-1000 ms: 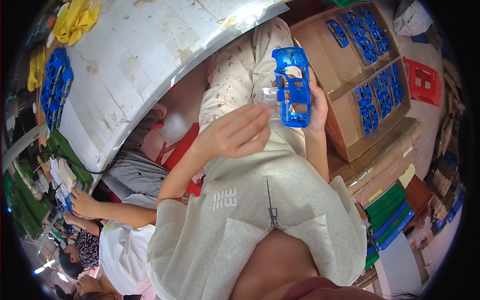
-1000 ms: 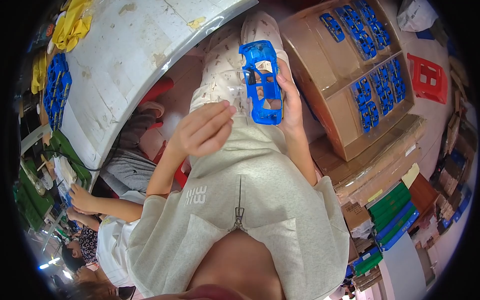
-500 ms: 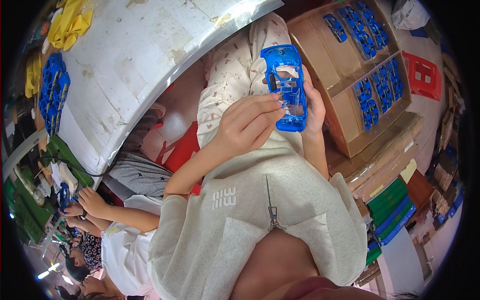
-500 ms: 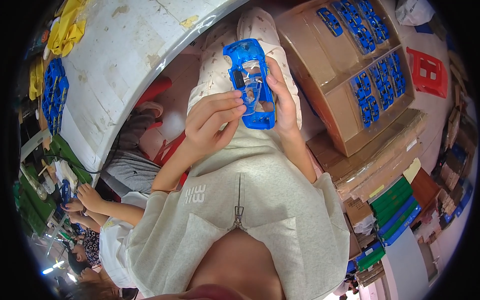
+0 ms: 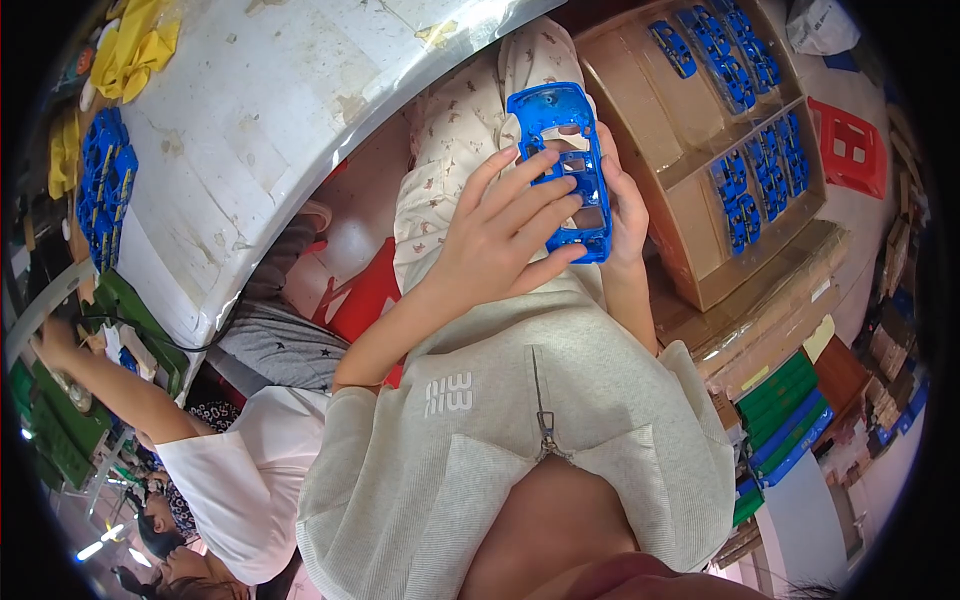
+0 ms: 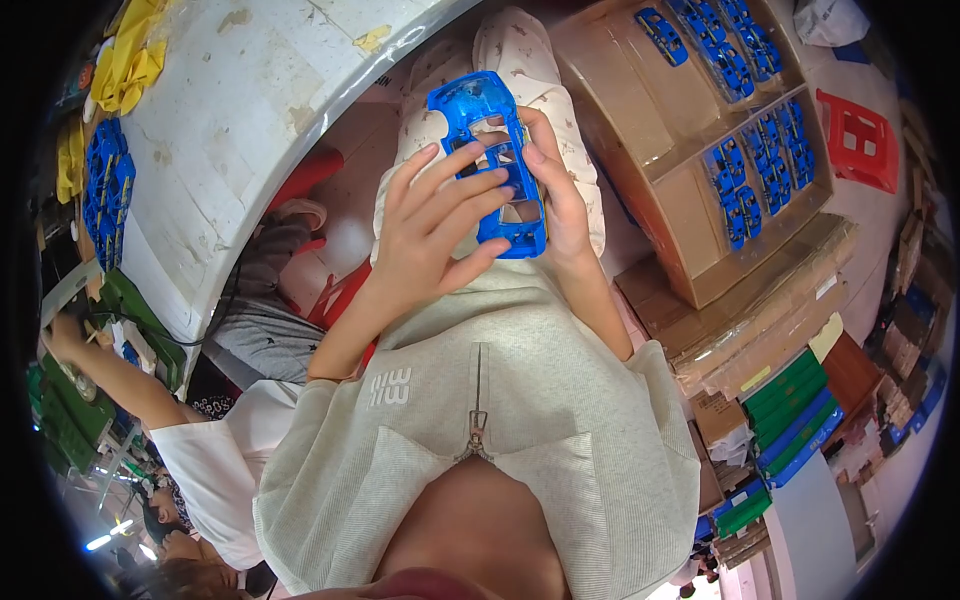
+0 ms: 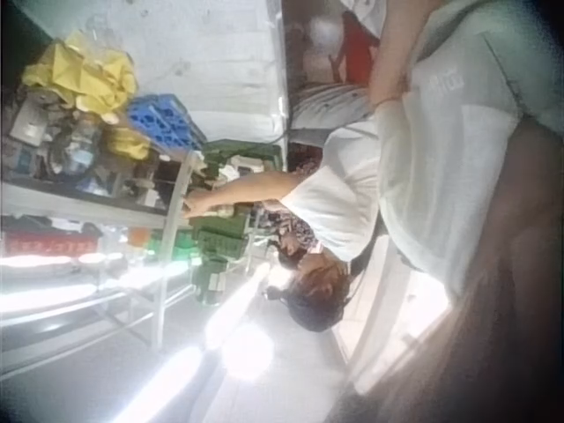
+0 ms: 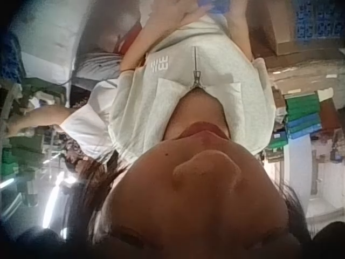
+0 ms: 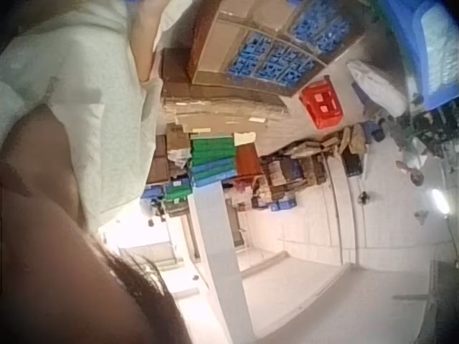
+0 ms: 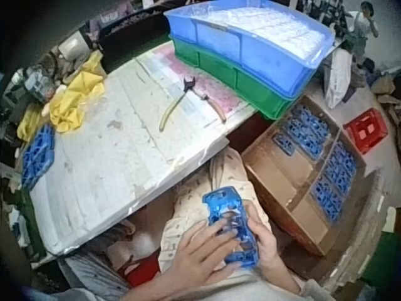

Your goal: The person repeatedly picks up toy car body frames and transparent plastic window inserts, fits the plastic windows into the car frames by hand, and places the assembled car bodies onto the table.

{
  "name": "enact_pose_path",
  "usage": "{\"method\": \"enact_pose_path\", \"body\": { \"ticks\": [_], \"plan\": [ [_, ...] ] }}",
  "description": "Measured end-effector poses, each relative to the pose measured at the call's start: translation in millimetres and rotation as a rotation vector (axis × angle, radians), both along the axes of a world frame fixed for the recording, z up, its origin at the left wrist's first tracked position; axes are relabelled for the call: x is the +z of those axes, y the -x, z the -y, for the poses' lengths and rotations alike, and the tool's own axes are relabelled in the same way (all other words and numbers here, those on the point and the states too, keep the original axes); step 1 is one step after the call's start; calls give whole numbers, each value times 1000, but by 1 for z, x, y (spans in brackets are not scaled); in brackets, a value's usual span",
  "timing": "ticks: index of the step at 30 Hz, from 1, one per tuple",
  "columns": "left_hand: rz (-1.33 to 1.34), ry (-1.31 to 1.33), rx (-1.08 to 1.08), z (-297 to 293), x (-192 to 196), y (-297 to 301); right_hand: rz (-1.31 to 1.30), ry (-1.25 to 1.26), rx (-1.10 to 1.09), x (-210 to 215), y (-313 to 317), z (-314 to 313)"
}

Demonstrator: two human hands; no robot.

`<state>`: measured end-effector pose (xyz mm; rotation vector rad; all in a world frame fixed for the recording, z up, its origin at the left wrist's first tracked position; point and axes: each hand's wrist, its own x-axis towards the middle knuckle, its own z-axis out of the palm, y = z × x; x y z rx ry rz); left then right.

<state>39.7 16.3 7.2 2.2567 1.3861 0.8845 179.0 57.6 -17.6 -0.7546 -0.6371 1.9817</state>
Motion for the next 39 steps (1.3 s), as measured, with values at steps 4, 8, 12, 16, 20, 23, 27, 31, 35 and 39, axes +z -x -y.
{"method": "enact_pose_path", "body": {
  "ticks": [4, 8, 12, 16, 20, 23, 27, 31, 35, 39],
  "plan": [
    [300, -193, 260, -3, -9, -2, -98, 44, 34, 4, 0, 1],
    [833, 483, 465, -20, -4, -8, -67, 69, 108, 6, 3, 4],
    [737, 581, 422, -21, -10, -6, 96, -2, 120, 7, 3, 10],
    [406, 260, 407, -19, -24, -10, 654, -324, 119, 6, 5, 4],
    [405, 253, 432, -20, -28, -14, 795, -383, 37, 2, 8, 2],
    [440, 207, 414, -20, -30, -15, 796, -387, 12, 0, 9, 4],
    [481, 219, 416, -19, -29, -17, 845, -420, 11, 0, 10, 4],
    [503, 239, 417, -17, -28, -18, 849, -453, -11, 0, 12, 4],
    [517, 308, 405, -17, -26, -17, 842, -442, -33, 3, 16, 5],
    [495, 229, 432, -16, -32, -18, 886, -454, 0, 4, 16, 3]
  ]
}}
